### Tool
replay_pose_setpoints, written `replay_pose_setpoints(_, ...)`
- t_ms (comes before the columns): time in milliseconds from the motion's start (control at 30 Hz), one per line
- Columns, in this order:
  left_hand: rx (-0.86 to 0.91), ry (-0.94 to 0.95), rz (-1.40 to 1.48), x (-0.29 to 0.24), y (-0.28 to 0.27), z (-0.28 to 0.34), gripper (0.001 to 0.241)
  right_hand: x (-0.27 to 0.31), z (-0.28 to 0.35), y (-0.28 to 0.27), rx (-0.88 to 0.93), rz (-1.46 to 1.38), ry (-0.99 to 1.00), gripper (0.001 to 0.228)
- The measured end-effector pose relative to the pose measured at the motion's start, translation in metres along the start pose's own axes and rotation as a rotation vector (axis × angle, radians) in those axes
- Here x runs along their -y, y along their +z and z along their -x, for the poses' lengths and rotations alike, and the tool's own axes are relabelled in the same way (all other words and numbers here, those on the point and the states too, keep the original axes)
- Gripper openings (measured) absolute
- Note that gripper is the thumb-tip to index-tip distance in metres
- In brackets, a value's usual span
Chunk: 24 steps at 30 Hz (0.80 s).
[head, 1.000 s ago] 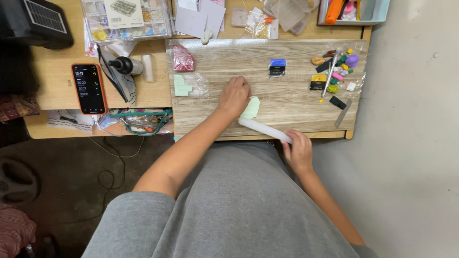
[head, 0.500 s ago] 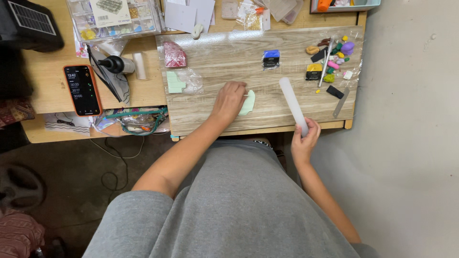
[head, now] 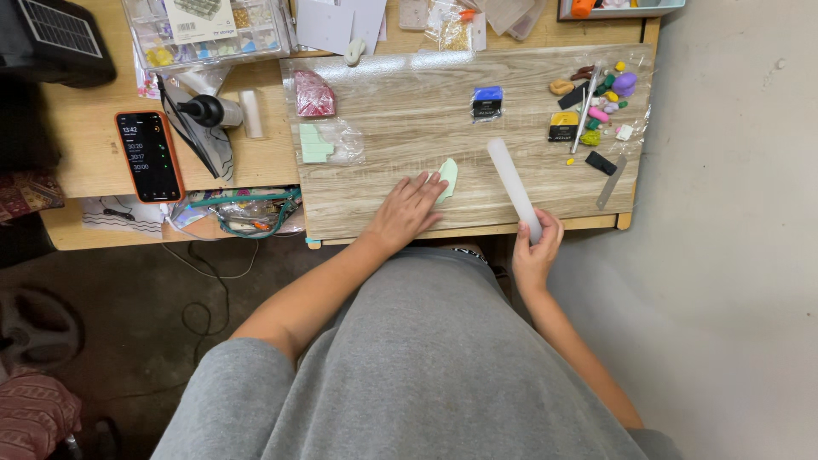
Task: The person repeatedly rolls a small piece of light green clay with a white rolling pin on a wooden work surface. They periodically lift the rolling pin and reposition the clay, continuing to flatten it into a thin sheet. The workspace contains craft supplies, a smartphone, and a laptop.
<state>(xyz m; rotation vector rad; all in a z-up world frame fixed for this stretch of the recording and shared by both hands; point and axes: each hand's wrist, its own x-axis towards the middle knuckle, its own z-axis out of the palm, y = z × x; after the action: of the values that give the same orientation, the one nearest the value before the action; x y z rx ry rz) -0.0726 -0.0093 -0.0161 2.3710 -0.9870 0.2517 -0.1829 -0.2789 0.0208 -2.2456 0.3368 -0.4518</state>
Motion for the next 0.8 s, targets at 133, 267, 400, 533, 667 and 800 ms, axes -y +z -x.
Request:
replay_pose_setpoints(133,0.1,0.009,-0.037,0.013,0.013,0.005,0.078,0.005,-0.008,0.004,-0.022,-0.022,0.006,0.027)
replay_pose_setpoints(267,0.017,0.085,-0.067,0.029,0.029,0.0,0.067,0.006,-0.013,0.011,-0.023,-0.024,0.003,0.027)
replay_pose_setpoints(400,-0.123,0.224,-0.11,0.027,0.019,-0.014,0.047,0.008,-0.012,0.016,-0.03,-0.031,0.003,0.027)
replay_pose_setpoints(533,-0.245,0.278,-0.101,0.033,0.035,-0.019,0.03,0.013,-0.005,0.018,-0.024,-0.036,0.023,0.027)
replay_pose_setpoints(667,-0.248,0.25,0.039,0.047,0.03,-0.031,0.024,0.021,-0.002,0.017,-0.03,-0.032,0.038,0.028)
replay_pose_setpoints(800,-0.153,0.088,0.039,0.034,0.007,-0.046,0.042,0.017,0.0,0.016,-0.042,-0.035,0.057,0.027)
